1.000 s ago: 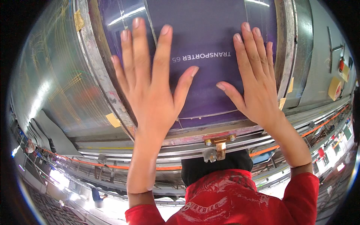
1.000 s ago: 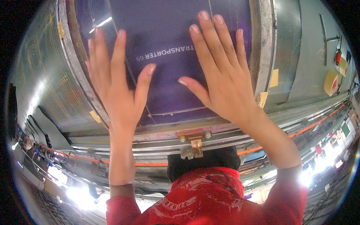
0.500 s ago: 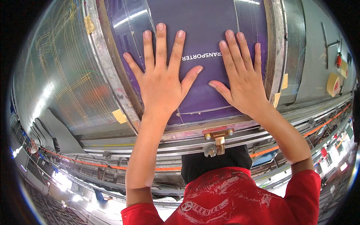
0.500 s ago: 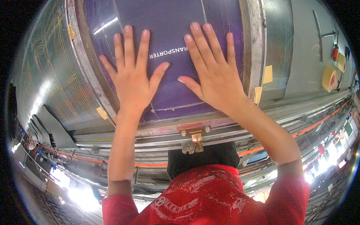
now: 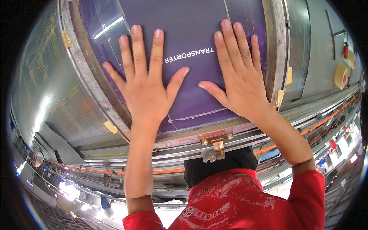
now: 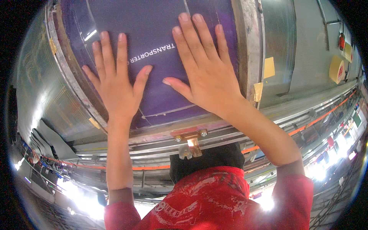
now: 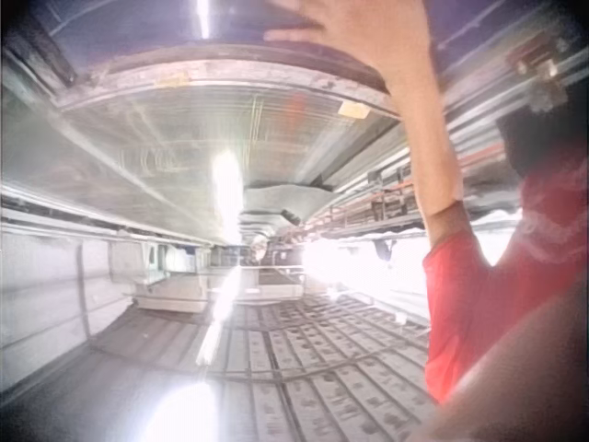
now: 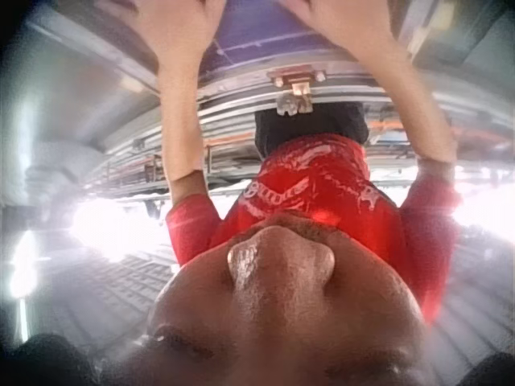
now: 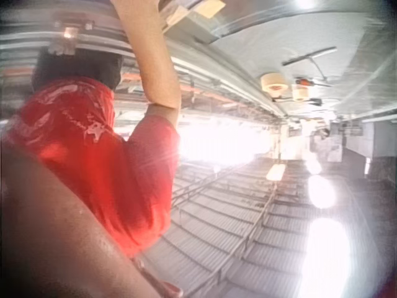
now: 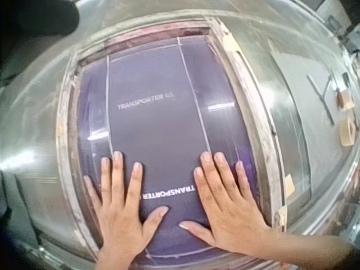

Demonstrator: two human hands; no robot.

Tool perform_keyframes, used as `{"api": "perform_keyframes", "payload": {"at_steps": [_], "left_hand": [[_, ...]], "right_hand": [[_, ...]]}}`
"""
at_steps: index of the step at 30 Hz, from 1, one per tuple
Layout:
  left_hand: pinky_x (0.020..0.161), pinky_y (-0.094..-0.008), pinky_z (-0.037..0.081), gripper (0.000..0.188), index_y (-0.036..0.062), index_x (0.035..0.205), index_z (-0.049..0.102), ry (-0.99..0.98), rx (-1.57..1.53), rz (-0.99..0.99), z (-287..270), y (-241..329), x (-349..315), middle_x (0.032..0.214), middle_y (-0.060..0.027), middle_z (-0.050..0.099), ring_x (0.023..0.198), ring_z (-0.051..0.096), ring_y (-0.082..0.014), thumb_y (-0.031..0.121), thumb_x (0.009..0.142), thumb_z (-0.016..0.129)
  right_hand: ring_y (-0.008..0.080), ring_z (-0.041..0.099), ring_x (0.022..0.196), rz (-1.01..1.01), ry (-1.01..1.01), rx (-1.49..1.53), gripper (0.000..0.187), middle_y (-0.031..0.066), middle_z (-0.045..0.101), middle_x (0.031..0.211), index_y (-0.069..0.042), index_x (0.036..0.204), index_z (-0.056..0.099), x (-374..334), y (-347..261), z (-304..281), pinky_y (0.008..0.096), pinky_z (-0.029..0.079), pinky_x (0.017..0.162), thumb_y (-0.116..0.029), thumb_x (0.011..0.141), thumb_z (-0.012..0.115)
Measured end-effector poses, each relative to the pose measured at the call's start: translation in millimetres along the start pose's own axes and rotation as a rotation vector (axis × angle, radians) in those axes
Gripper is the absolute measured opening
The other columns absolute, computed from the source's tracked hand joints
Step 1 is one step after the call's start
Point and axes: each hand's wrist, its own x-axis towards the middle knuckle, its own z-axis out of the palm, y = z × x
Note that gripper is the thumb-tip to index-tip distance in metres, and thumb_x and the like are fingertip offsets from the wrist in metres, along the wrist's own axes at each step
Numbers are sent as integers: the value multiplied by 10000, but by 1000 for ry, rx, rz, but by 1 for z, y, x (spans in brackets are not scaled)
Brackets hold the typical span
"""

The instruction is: The person aligns a purple solar panel into a metal frame on a workbench, repeatedly pressing and adjusting it to fit. They use a metal tool to secure the panel and then place a clear protective sheet over it, smoothing it down by hand.

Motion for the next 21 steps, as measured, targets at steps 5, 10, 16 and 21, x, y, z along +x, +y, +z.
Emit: {"api": "perform_keyframes", "payload": {"at_steps": [5, 10, 16, 21], "left_hand": [[1184, -715, 91, 844, 243, 1609, 351, -8, 19, 23, 1, -3, -2, 1697, -108, 238, 1567, 183, -359, 591, 899, 645], [1186, -711, 89, 862, 231, 1617, 333, -18, 32, 28, 1, -2, -1, 1702, -112, 218, 1566, 180, -367, 588, 899, 649], [1196, -693, 90, 920, 193, 1624, 309, -2, 34, 27, 0, 0, -1, 1700, -133, 212, 1566, 178, -370, 589, 880, 678], [1216, -646, 109, 990, 64, 1610, 286, 96, -113, 9, 1, -2, -9, 1688, -187, 214, 1557, 197, -392, 565, 871, 714]], "right_hand": [[383, 198, 1553, 9, -11, 6, 950, 198, 245, 1666, 27, 1556, 341, 0, -3, 3, 585, 142, 1243, -564, 880, 651], [377, 189, 1555, 14, -14, 6, 944, 198, 234, 1670, 20, 1550, 358, 0, -3, 2, 586, 131, 1248, -570, 876, 654], [379, 191, 1553, 9, -4, 10, 943, 203, 237, 1666, 20, 1544, 368, 0, -2, 1, 592, 130, 1246, -565, 867, 668], [394, 218, 1542, 0, -4, 74, 932, 210, 257, 1656, 20, 1539, 371, 1, 0, -4, 594, 156, 1237, -505, 847, 709]]}}
